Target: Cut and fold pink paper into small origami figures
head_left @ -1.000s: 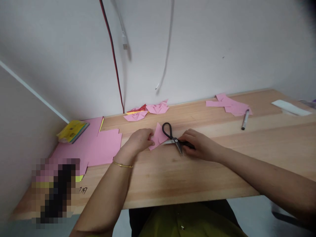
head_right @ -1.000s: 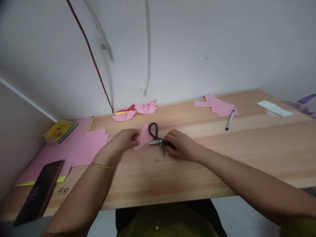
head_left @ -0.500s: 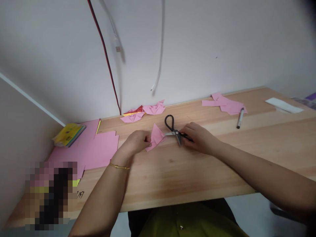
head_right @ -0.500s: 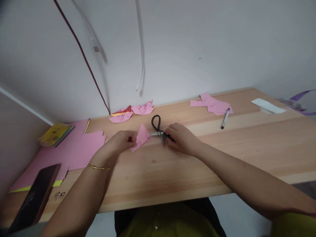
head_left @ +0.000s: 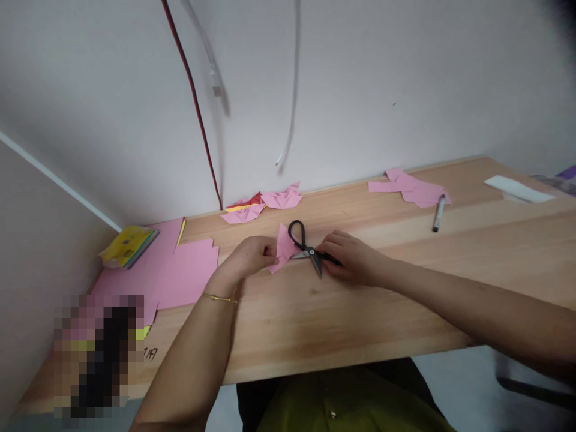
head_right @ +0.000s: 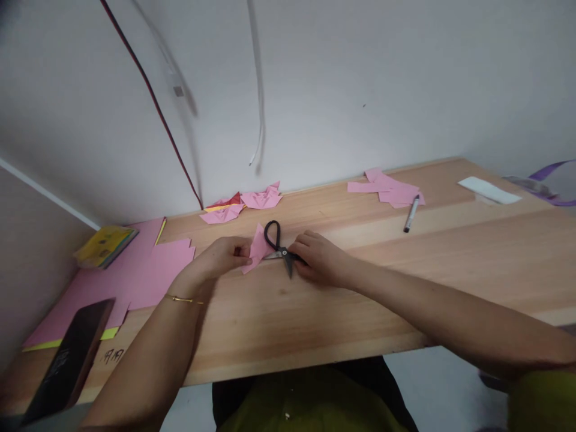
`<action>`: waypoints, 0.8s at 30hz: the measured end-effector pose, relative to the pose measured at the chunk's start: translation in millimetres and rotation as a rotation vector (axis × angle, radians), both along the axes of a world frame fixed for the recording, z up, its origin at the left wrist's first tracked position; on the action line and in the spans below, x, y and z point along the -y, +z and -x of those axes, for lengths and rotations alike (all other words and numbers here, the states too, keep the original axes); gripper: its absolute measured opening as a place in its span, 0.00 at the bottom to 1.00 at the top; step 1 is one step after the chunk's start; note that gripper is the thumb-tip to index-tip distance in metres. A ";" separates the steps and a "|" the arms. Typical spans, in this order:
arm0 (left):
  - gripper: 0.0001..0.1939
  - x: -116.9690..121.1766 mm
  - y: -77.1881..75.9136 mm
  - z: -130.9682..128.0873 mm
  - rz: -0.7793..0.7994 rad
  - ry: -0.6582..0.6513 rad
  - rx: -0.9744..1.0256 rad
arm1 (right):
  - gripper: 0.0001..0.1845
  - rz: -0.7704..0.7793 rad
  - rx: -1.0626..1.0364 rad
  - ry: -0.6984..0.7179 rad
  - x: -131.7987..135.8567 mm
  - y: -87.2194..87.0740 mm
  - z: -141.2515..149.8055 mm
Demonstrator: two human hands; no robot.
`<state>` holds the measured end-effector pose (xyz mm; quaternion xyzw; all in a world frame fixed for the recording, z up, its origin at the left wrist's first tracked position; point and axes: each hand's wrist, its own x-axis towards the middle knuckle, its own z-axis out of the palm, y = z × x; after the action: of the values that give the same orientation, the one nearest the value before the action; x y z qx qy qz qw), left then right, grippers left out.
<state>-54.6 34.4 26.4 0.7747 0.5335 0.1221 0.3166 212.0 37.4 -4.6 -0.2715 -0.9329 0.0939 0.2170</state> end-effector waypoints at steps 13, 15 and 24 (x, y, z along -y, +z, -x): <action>0.06 -2.4 -2.8 8.4 0.030 -0.076 0.059 | 0.11 0.056 0.006 0.108 -0.6 -3.5 17.7; 0.08 -3.2 -2.8 8.8 0.015 -0.108 0.048 | 0.11 0.059 0.003 0.122 -1.6 -2.6 16.6; 0.09 -3.3 3.0 9.6 -0.023 -0.246 -0.028 | 0.10 0.070 0.024 0.165 -1.2 3.2 20.1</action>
<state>-64.2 37.6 29.5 0.8396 0.4373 0.0774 0.3129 192.0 38.5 -1.4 -0.2022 -0.9508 0.1409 0.1879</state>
